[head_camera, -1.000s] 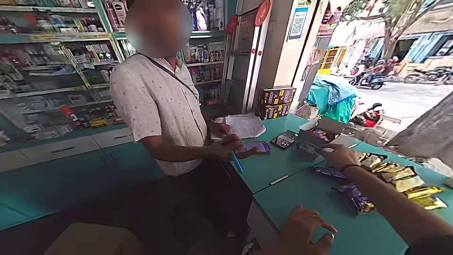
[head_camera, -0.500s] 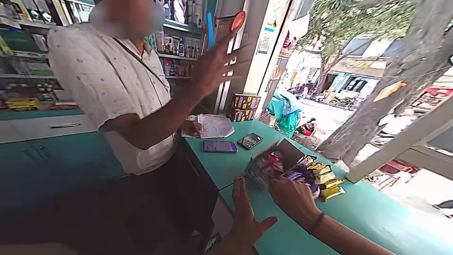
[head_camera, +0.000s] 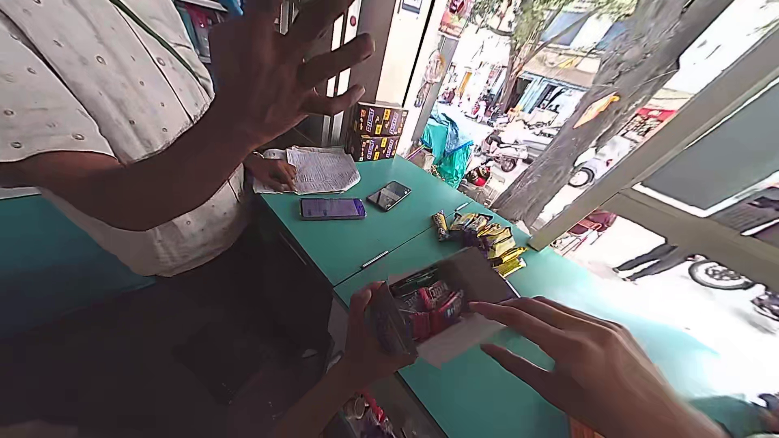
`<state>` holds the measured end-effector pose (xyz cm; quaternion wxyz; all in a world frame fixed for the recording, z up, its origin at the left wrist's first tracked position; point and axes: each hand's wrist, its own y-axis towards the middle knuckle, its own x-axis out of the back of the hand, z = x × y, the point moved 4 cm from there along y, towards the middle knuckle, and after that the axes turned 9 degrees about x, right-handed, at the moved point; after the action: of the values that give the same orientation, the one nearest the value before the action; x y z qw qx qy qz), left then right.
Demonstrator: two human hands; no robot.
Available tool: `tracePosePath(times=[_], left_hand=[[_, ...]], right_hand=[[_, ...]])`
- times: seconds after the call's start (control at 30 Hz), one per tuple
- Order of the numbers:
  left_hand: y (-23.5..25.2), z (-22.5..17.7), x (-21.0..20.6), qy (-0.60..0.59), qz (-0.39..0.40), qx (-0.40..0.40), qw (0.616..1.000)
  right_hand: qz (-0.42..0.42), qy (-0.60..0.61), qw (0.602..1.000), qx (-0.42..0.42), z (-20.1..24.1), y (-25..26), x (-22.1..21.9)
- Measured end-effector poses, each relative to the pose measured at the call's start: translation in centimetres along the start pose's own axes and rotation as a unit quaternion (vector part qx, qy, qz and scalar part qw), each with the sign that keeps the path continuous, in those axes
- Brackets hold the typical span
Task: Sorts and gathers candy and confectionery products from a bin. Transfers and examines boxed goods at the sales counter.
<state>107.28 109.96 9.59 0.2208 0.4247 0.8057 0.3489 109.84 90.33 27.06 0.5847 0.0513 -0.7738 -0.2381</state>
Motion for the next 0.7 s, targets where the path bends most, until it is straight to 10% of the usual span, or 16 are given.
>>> tracePosePath(times=[0.37,0.7], left_hand=[[-0.1,-1.5,1.0,-0.080,0.095,-0.151,0.981],[-0.4,-1.1,1.0,-0.098,0.098,-0.125,0.982]], right_hand=[[0.091,0.025,0.992,0.081,1.0,-0.3,-5.6],[0.070,-0.020,0.997,0.009,1.2,-0.9,-5.9]])
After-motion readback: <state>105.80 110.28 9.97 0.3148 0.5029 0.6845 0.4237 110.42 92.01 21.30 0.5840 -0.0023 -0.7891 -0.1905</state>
